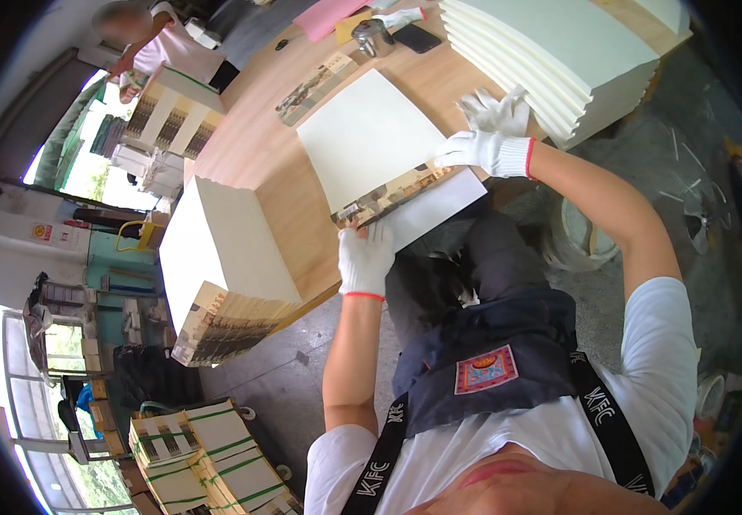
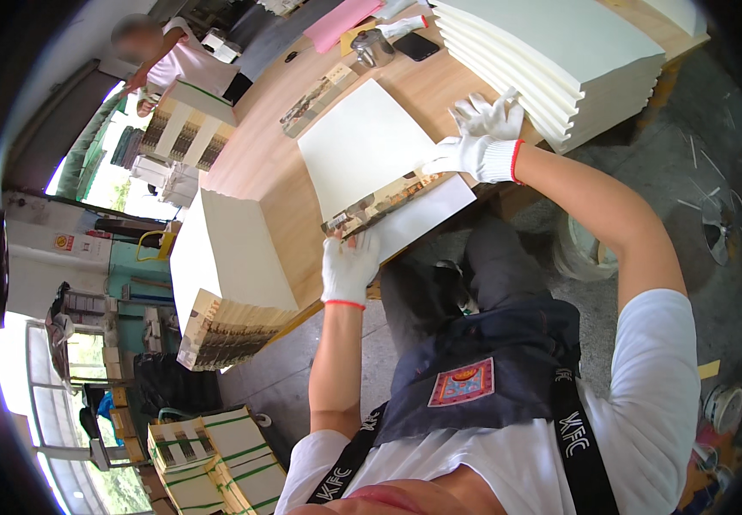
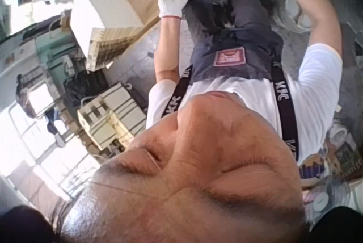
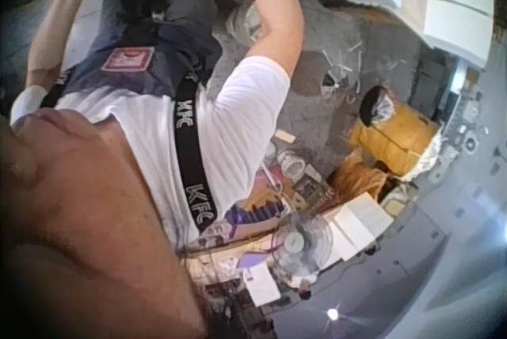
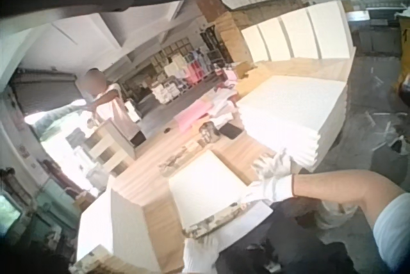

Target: The person applies a white substance to the edges of rectangular boards using a brush. They dip the brush into a bucket, spread the substance on the board edges, and then place the boards onto a stack.

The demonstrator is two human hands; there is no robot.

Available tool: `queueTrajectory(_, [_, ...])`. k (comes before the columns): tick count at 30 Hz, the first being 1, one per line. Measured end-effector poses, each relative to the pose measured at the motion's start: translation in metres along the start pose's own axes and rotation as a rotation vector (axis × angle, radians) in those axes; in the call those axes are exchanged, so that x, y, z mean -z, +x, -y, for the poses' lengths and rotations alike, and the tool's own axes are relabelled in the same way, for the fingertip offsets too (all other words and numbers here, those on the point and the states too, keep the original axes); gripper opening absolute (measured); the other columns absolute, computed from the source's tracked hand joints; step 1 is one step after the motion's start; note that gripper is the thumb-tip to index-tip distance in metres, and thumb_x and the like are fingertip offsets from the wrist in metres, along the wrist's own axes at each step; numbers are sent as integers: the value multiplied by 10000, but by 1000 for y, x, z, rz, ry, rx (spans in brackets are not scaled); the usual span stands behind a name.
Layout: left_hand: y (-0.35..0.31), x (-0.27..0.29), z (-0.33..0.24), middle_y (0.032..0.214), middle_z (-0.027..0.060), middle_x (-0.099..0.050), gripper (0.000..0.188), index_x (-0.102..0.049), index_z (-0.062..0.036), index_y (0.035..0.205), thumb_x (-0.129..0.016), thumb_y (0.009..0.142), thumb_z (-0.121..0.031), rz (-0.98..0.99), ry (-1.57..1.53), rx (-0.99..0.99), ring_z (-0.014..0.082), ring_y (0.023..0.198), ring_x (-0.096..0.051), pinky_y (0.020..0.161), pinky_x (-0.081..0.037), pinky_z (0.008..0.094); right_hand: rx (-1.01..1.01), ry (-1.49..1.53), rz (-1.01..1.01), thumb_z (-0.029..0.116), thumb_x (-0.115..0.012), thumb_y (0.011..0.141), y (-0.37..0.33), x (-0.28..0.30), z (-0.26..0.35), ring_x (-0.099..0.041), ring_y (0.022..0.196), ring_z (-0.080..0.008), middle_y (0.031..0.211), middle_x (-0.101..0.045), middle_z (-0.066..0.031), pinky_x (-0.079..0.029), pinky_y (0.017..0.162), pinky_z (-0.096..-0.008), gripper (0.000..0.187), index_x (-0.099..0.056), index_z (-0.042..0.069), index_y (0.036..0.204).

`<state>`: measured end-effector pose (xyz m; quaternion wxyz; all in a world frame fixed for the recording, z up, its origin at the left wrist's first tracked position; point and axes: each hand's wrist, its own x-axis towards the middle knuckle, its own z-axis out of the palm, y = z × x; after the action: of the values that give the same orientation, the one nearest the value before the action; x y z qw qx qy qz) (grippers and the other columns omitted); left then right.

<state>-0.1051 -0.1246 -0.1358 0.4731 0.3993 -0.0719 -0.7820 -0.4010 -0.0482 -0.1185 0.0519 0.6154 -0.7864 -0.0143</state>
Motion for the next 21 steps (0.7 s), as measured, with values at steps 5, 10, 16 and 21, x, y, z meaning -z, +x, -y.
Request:
queueTrajectory(5, [39, -30, 5, 1170, 147, -605, 84, -527, -51, 989, -489, 949, -114, 18, -3, -40, 331, 1178, -576, 1026, -492, 558, 114, 834, -42, 548, -553, 925, 44, -23, -25, -495, 1327, -323, 1375, -590, -137, -228, 1162, -526, 519, -619, 220, 1322])
queueTrajectory(10, [44, -9, -55, 1115, 142, -610, 90, -533, -55, 991, -493, 965, -132, -52, -6, -66, 319, 1145, -593, 1014, -501, 579, -439, 1940, 511, 497, -547, 973, 90, 20, 43, -634, 1145, -258, 1311, -623, -173, -476, 998, -352, 604, -575, -3, 1310])
queueTrajectory(16, [-29, -36, -84, 1180, 131, -578, 102, -559, -85, 1042, -559, 943, -106, 18, 208, -198, 333, 1111, -591, 1005, -497, 589, -106, 2106, 499, 230, -588, 991, 85, -20, 58, -677, 1026, -204, 1219, -665, -103, -554, 888, -329, 390, -577, -12, 1297])
queueTrajectory(21, [-93, 8, -113, 1130, 90, -604, 209, -580, -63, 1130, -624, 935, -124, 223, 452, -618, 266, 1012, -627, 857, -558, 453, -163, 2219, 91, 162, -573, 1005, 52, 9, 119, -625, 1119, -165, 1240, -642, -87, -511, 940, -302, 366, -554, -44, 1307])
